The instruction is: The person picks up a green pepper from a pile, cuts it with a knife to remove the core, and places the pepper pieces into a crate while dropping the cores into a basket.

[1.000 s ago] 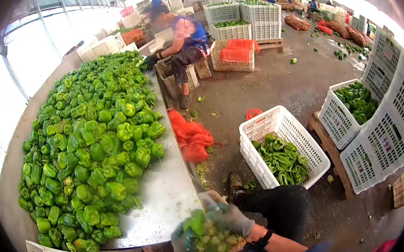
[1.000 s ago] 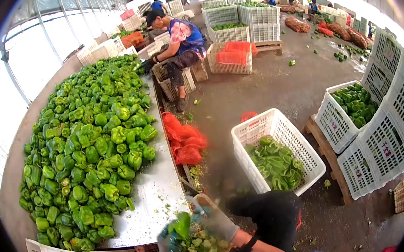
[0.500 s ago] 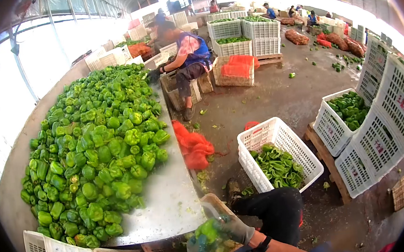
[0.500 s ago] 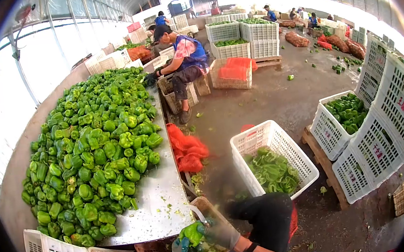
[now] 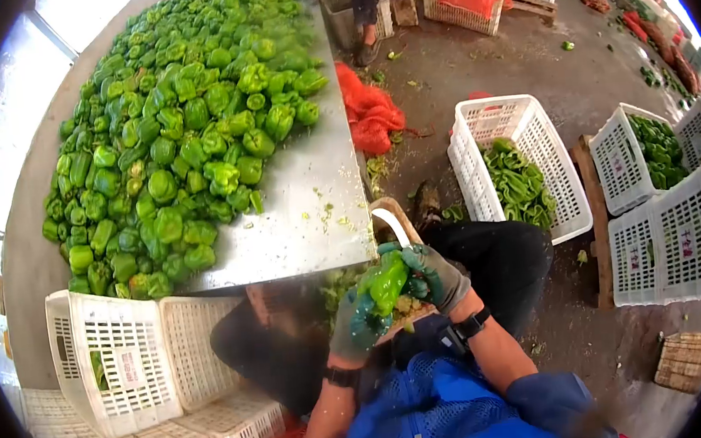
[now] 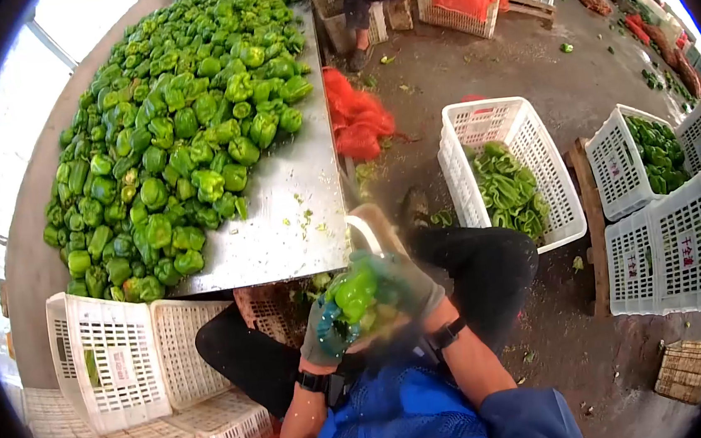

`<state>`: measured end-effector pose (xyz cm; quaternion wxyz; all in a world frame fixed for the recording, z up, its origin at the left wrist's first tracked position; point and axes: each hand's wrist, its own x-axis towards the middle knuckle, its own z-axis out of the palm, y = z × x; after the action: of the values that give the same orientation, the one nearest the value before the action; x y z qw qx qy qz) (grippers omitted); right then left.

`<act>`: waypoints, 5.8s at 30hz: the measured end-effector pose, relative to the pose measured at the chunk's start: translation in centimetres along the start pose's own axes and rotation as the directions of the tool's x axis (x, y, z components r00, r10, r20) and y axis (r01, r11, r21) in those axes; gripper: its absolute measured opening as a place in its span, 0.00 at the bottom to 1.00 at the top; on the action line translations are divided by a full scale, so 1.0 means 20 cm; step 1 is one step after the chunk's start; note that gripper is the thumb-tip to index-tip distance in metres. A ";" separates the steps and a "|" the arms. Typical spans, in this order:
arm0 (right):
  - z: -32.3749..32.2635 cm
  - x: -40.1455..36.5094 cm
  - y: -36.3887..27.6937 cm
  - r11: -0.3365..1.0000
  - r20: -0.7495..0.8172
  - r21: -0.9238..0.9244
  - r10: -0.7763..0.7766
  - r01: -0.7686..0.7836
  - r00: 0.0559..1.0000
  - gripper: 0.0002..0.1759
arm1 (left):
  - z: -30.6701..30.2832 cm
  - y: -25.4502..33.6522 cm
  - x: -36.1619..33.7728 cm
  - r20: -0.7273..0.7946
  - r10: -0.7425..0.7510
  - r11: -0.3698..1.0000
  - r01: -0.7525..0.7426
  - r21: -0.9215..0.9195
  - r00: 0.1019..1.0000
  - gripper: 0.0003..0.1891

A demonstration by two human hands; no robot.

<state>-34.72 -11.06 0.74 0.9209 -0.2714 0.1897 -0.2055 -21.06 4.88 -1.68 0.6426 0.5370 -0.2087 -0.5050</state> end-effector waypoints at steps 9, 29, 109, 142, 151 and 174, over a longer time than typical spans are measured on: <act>0.00 -0.03 -0.11 0.956 -0.063 -0.295 -0.022 0.002 0.998 0.26 | -0.02 0.15 0.01 -0.349 -0.164 0.973 0.210 0.099 0.923 0.16; 0.05 -0.09 0.05 0.705 -0.027 -0.703 -0.157 0.092 0.987 0.31 | -0.18 0.14 0.00 -0.072 -0.204 0.978 0.206 0.023 0.976 0.26; 0.12 0.51 -0.02 0.926 -0.213 -0.378 -0.075 -0.011 0.974 0.17 | -0.27 0.31 0.28 0.370 0.455 0.011 -0.421 0.907 0.810 0.44; -0.35 0.17 -0.62 0.628 -0.484 -0.778 -0.571 -0.027 0.664 0.15 | -0.62 0.74 1.75 -0.115 0.510 0.399 -0.116 0.910 0.853 0.31; -0.10 0.53 -0.14 0.703 -0.195 -0.709 -0.275 0.058 0.942 0.28 | -0.37 0.38 0.86 -0.123 0.098 0.979 -0.118 -0.168 0.988 0.25; 0.17 0.53 0.21 0.292 0.114 -0.933 -0.310 0.209 0.944 0.24 | -0.34 0.17 0.41 -0.505 0.501 0.808 -0.172 0.563 0.703 0.21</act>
<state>-23.06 -11.41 -1.58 0.5419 -0.7668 0.2666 -0.2173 -10.74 0.75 -3.14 0.6056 0.7655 -0.1951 -0.0961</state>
